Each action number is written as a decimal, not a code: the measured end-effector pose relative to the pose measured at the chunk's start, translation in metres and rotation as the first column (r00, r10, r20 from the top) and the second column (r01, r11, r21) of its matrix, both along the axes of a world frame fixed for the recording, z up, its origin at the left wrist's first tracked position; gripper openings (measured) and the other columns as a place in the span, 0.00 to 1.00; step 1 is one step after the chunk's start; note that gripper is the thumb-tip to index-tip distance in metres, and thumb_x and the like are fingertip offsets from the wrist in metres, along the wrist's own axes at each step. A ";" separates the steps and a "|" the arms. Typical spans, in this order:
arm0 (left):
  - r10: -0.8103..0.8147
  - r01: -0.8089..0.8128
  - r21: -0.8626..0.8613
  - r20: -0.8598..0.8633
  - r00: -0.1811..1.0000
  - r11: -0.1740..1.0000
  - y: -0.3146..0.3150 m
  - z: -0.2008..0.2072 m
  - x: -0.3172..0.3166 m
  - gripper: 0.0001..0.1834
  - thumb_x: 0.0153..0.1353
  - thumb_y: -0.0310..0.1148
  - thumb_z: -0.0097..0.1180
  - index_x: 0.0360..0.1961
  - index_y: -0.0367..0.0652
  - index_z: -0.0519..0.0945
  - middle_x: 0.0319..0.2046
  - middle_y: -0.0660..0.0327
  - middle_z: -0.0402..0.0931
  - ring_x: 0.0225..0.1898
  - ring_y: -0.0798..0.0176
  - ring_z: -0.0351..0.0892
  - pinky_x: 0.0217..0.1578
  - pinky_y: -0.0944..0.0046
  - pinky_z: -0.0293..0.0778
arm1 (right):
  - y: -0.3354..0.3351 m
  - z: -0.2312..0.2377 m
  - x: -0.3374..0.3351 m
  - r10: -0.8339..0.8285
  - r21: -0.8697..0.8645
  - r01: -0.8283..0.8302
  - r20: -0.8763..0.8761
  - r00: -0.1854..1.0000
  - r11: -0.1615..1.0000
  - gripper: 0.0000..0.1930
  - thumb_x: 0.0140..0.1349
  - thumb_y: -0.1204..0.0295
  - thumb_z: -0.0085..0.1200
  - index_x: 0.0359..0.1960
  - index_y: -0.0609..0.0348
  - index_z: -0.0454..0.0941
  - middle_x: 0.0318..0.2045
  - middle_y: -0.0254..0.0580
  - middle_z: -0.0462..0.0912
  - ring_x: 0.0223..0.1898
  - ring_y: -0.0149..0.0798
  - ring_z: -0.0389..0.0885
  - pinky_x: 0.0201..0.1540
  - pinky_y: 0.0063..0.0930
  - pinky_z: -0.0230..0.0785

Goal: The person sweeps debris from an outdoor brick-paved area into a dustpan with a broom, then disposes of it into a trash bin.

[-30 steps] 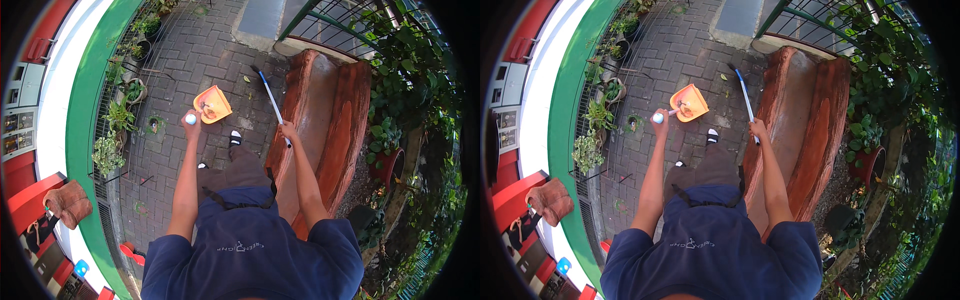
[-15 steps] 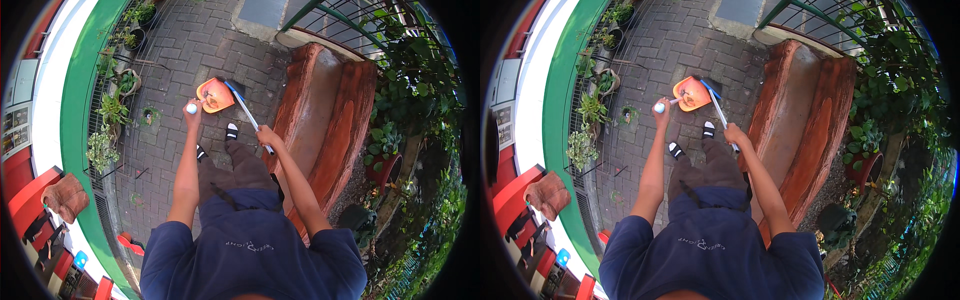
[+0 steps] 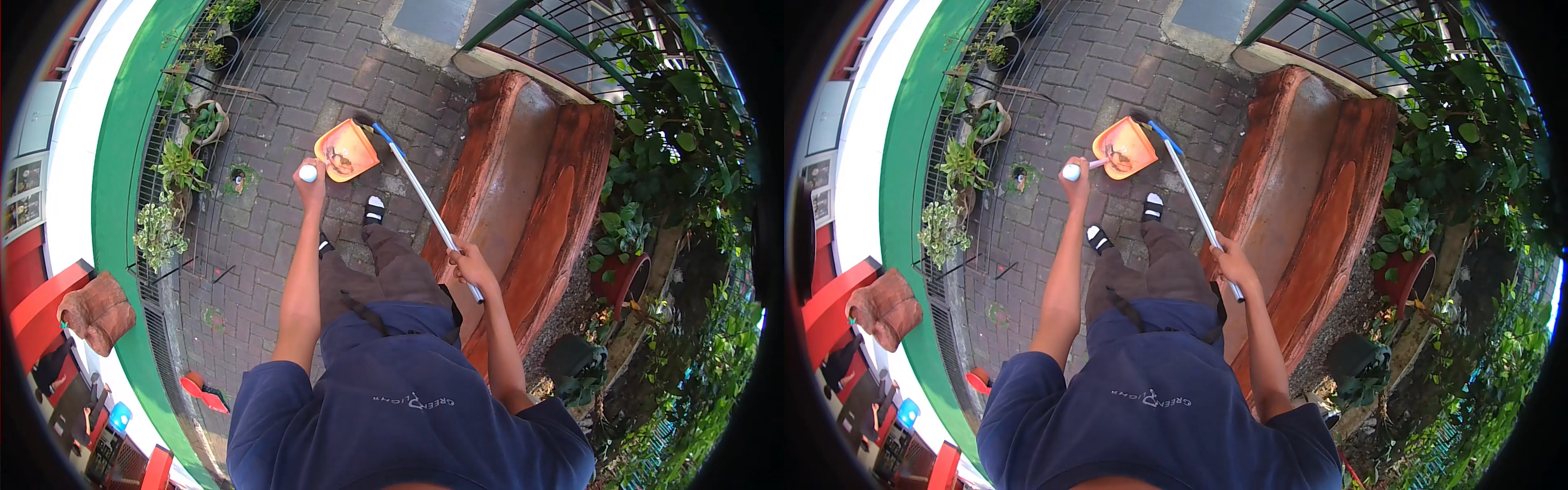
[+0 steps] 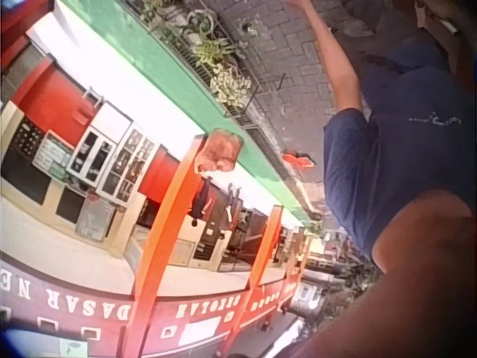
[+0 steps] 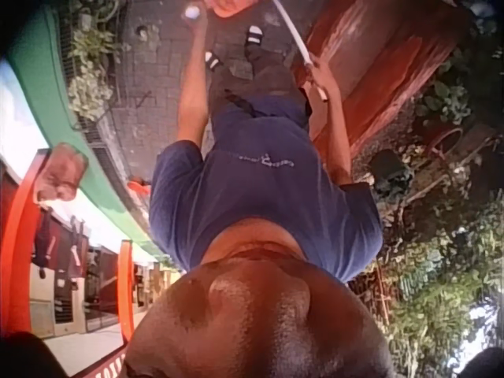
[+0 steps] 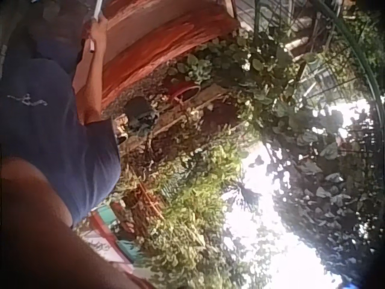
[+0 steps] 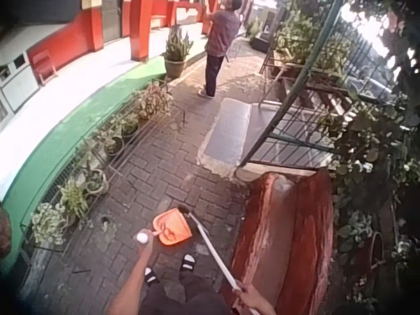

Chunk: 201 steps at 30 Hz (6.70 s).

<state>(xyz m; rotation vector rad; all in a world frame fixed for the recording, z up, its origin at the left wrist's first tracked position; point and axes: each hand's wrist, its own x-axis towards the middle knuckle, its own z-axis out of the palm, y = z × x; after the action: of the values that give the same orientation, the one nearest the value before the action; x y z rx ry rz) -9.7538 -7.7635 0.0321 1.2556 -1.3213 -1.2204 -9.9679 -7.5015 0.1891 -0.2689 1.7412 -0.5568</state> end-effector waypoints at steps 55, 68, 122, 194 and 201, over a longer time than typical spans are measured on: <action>0.401 -0.401 0.017 -0.070 0.913 0.916 0.002 -0.025 0.096 0.12 0.51 0.20 0.50 0.15 0.38 0.63 0.18 0.67 0.65 0.23 0.74 0.62 0.25 0.70 0.62 | -0.085 -0.081 0.018 0.510 0.003 -0.511 0.040 0.859 0.860 0.24 0.59 0.72 0.43 0.58 0.61 0.59 0.17 0.31 0.65 0.12 0.25 0.63 0.12 0.22 0.56; 0.407 -0.408 -0.005 -0.029 0.913 0.913 0.015 -0.022 0.112 0.13 0.50 0.20 0.49 0.13 0.38 0.61 0.17 0.66 0.64 0.22 0.73 0.62 0.24 0.70 0.61 | -0.061 -0.003 0.017 0.420 0.039 -0.420 0.000 0.907 0.907 0.26 0.57 0.72 0.46 0.60 0.53 0.58 0.19 0.32 0.67 0.12 0.24 0.63 0.12 0.19 0.57; 0.232 -0.241 0.113 0.083 0.969 0.964 0.024 -0.008 0.155 0.12 0.55 0.26 0.52 0.17 0.39 0.66 0.16 0.71 0.60 0.21 0.77 0.59 0.22 0.73 0.57 | -0.245 -0.104 -0.017 0.811 0.592 -0.768 -0.559 -0.171 0.246 0.11 0.56 0.70 0.42 0.33 0.59 0.78 0.33 0.50 0.79 0.36 0.47 0.80 0.37 0.39 0.73; 0.295 -0.294 -0.034 -0.177 -0.939 -0.955 0.600 0.151 0.240 0.14 0.53 0.20 0.51 0.16 0.43 0.63 0.17 0.68 0.61 0.23 0.73 0.60 0.28 0.72 0.59 | -0.127 -0.071 0.524 0.581 0.126 -0.628 -0.275 -0.766 -0.768 0.37 0.53 0.74 0.52 0.61 0.66 0.43 0.20 0.47 0.74 0.15 0.35 0.72 0.12 0.28 0.63; 0.124 -0.132 0.035 -0.179 -0.976 -0.991 0.696 0.182 0.326 0.10 0.52 0.22 0.53 0.18 0.41 0.67 0.18 0.68 0.64 0.21 0.74 0.62 0.22 0.71 0.59 | -0.032 -0.060 0.678 0.671 0.072 -0.686 -0.159 -0.724 -0.724 0.31 0.55 0.74 0.50 0.52 0.65 0.40 0.17 0.39 0.68 0.14 0.30 0.66 0.11 0.25 0.57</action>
<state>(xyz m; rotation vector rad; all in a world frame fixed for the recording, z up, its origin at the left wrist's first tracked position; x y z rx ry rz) -9.4280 -7.0677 0.2139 1.2006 1.0257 1.0692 -9.2898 -7.5335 0.1291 -2.0108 0.4858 1.0975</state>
